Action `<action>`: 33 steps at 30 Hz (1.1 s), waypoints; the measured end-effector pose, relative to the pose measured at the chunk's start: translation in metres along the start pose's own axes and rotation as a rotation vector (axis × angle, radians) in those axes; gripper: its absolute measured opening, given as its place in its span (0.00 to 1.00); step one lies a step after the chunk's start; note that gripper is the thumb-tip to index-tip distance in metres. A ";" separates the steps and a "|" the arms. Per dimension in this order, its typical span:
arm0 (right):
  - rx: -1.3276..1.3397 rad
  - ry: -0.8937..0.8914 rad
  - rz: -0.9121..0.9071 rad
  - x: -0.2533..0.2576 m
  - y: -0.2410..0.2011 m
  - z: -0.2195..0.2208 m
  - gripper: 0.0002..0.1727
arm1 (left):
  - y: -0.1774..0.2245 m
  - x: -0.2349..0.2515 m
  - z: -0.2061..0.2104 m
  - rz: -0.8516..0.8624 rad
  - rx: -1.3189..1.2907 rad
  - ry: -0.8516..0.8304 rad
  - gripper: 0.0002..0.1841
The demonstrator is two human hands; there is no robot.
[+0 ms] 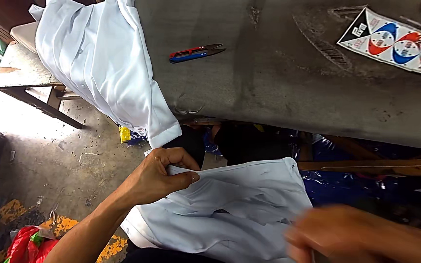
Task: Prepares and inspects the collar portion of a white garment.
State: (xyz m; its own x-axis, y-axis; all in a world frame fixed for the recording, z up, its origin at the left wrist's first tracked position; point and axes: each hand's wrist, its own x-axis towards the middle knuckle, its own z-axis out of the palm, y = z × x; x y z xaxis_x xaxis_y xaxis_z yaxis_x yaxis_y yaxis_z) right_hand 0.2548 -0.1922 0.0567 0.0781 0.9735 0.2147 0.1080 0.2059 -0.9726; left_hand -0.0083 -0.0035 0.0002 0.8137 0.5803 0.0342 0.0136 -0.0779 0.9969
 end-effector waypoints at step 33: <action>-0.097 -0.186 -0.150 0.010 0.089 0.054 0.13 | -0.003 -0.043 0.020 0.736 1.038 0.236 0.05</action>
State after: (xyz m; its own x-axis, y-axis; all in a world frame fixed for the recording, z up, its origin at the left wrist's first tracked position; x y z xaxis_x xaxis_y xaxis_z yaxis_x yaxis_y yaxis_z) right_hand 0.2116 -0.1589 -0.0324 -0.1287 0.9362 0.3271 0.1995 0.3475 -0.9162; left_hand -0.0315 -0.0442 -0.0056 0.7023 0.2525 0.6657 0.1379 -0.9655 0.2207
